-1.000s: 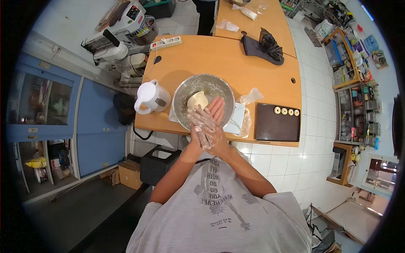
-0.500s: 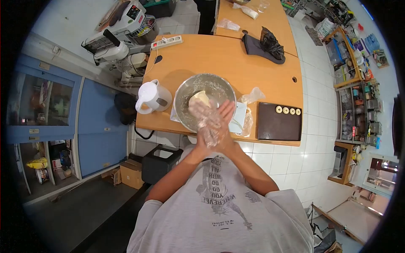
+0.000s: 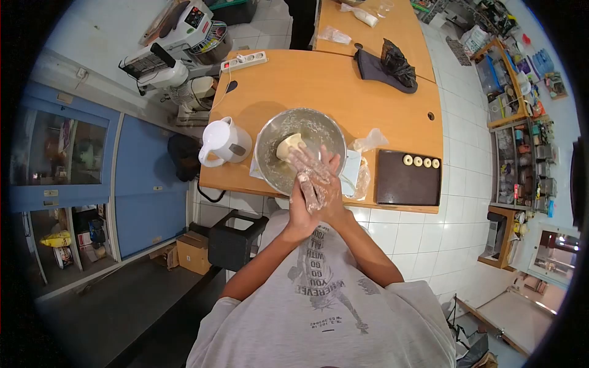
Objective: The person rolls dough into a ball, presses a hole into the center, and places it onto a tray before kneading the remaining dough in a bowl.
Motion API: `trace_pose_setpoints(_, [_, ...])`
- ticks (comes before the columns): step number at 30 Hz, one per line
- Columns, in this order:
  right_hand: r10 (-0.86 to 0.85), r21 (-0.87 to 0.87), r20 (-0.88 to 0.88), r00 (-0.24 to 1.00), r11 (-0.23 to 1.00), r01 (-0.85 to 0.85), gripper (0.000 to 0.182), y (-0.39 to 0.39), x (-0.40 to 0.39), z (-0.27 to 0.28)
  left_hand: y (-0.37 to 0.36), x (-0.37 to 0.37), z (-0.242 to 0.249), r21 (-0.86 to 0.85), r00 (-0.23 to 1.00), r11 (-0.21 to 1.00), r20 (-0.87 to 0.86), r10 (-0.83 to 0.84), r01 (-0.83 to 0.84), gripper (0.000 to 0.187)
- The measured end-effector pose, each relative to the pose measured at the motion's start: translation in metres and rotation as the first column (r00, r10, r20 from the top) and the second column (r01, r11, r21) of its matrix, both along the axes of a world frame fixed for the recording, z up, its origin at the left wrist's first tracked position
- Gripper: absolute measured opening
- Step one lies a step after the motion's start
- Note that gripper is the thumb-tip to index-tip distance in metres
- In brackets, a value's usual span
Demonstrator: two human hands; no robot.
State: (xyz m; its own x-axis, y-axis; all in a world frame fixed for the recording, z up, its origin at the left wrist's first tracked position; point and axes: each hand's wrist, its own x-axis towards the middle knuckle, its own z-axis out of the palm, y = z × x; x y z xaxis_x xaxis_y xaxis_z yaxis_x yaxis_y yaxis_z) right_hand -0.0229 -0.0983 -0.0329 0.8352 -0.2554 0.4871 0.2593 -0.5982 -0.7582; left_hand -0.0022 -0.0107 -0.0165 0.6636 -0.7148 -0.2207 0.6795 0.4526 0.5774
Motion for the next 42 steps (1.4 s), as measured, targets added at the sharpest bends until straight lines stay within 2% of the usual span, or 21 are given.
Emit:
trace_pose_setpoints(3, [-0.057, -0.201, -0.001, 0.998, 0.978, 0.056, 0.043, -0.006, -0.003, -0.008, -0.001, 0.020, -0.001, 0.032, 0.976, 0.995, -0.192, 0.099, -0.094, 0.071])
trace_pose_setpoints(4, [-0.008, -0.107, -0.003, 1.000, 0.994, 0.007, 0.042, -0.001, -0.004, -0.009, -0.001, 0.033, -0.003, -0.129, 0.985, 0.991, -0.171, 0.016, -0.038, 0.073])
trace_pose_setpoints(7, [0.091, 0.058, -0.002, 0.996, 0.994, -0.091, 0.042, 0.017, -0.002, -0.001, -0.005, 0.046, -0.024, -0.271, 0.999, 0.962, -0.006, -0.043, 0.040, 0.075])
trace_pose_setpoints(10, [0.101, 0.041, 0.024, 0.995, 0.994, -0.102, 0.043, 0.019, 0.004, 0.005, -0.009, 0.018, -0.031, -0.279, 0.997, 0.959, -0.038, -0.062, 0.049, 0.073])
trace_pose_setpoints(13, [-0.044, -0.250, -0.037, 0.998, 0.968, 0.034, 0.046, -0.008, 0.012, 0.005, -0.005, 0.016, -0.021, -0.225, 0.989, 0.967, 0.106, -0.100, 0.122, 0.081])
trace_pose_setpoints(15, [-0.047, -0.213, 0.008, 0.999, 0.976, 0.048, 0.046, -0.010, 0.012, -0.004, -0.006, 0.034, 0.006, 0.022, 0.994, 0.999, -0.109, 0.033, -0.031, 0.082])
trace_pose_setpoints(17, [-0.043, -0.182, 0.061, 0.997, 0.982, 0.053, 0.045, -0.007, 0.012, -0.003, -0.011, 0.052, -0.024, -0.085, 0.995, 0.996, -0.099, 0.019, -0.027, 0.078])
trace_pose_setpoints(19, [0.072, -0.016, -0.023, 0.997, 0.997, -0.072, 0.045, 0.012, 0.005, 0.008, -0.017, 0.060, -0.057, -0.429, 0.918, 0.893, 0.393, 0.051, 0.133, 0.073])
trace_pose_setpoints(20, [0.097, 0.038, -0.017, 0.995, 0.995, -0.096, 0.044, 0.017, 0.004, 0.009, -0.016, 0.053, -0.061, -0.430, 0.918, 0.893, 0.393, 0.051, 0.134, 0.073])
trace_pose_setpoints(21, [0.095, 0.038, -0.017, 0.995, 0.995, -0.095, 0.044, 0.015, 0.002, 0.005, -0.017, 0.038, -0.044, -0.336, 0.932, 0.937, 0.360, 0.031, 0.099, 0.071])
trace_pose_setpoints(23, [-0.206, -0.255, -0.080, 0.975, 0.950, 0.179, 0.044, 0.006, -0.003, -0.009, -0.014, 0.011, -0.013, -0.133, 0.957, 0.990, 0.289, 0.005, 0.035, 0.068])
trace_pose_setpoints(24, [-0.019, -0.118, -0.032, 0.999, 0.993, 0.015, 0.044, -0.012, 0.010, 0.027, -0.009, 0.007, -0.006, -0.061, 1.000, 0.998, 0.019, -0.018, 0.019, 0.070])
trace_pose_setpoints(27, [-0.111, -0.081, 0.068, 0.992, 0.990, 0.116, 0.041, -0.012, 0.016, 0.023, -0.011, 0.029, 0.027, 0.086, 0.989, 0.993, -0.119, 0.086, -0.076, 0.074])
trace_pose_setpoints(28, [0.023, 0.017, 0.065, 0.998, 1.000, -0.024, 0.044, -0.009, 0.012, 0.026, -0.017, 0.044, 0.017, -0.046, 0.994, 0.996, 0.081, 0.080, -0.076, 0.074])
trace_pose_setpoints(33, [0.155, 0.002, 0.046, 0.987, 0.988, -0.155, 0.046, 0.025, 0.008, 0.028, -0.035, 0.017, -0.040, -0.378, 1.000, 0.925, 0.007, 0.031, -0.026, 0.071])
trace_pose_setpoints(34, [-0.345, -0.004, -0.053, 0.937, 0.939, 0.345, 0.045, 0.048, 0.022, 0.029, -0.036, 0.010, -0.047, -0.453, 1.000, 0.891, -0.010, 0.012, -0.015, 0.070])
trace_pose_setpoints(35, [-0.755, -0.061, -0.137, 0.642, 0.653, 0.755, 0.045, 0.060, 0.029, 0.029, -0.034, 0.004, -0.050, -0.527, 1.000, 0.850, -0.025, -0.008, -0.006, 0.069])
trace_pose_setpoints(36, [-0.188, -0.269, -0.085, 0.978, 0.950, 0.159, 0.046, -0.002, -0.001, 0.011, -0.014, 0.008, -0.011, -0.237, 0.989, 0.968, 0.140, -0.052, 0.085, 0.072])
trace_pose_setpoints(37, [-0.191, -0.268, -0.087, 0.978, 0.950, 0.162, 0.046, -0.011, 0.006, 0.012, -0.013, 0.012, 0.009, -0.237, 0.989, 0.968, 0.139, -0.055, 0.087, 0.072])
trace_pose_setpoints(40, [0.004, -0.263, 0.013, 1.000, 0.965, 0.000, 0.046, -0.020, 0.015, 0.019, -0.019, 0.037, 0.038, 0.017, 0.951, 0.987, -0.266, 0.159, -0.160, 0.065])
trace_pose_setpoints(42, [0.113, -0.033, 0.004, 0.994, 0.993, -0.113, 0.045, -0.005, 0.013, 0.014, -0.022, 0.046, 0.013, -0.088, 0.979, 0.989, -0.173, 0.104, -0.121, 0.068])
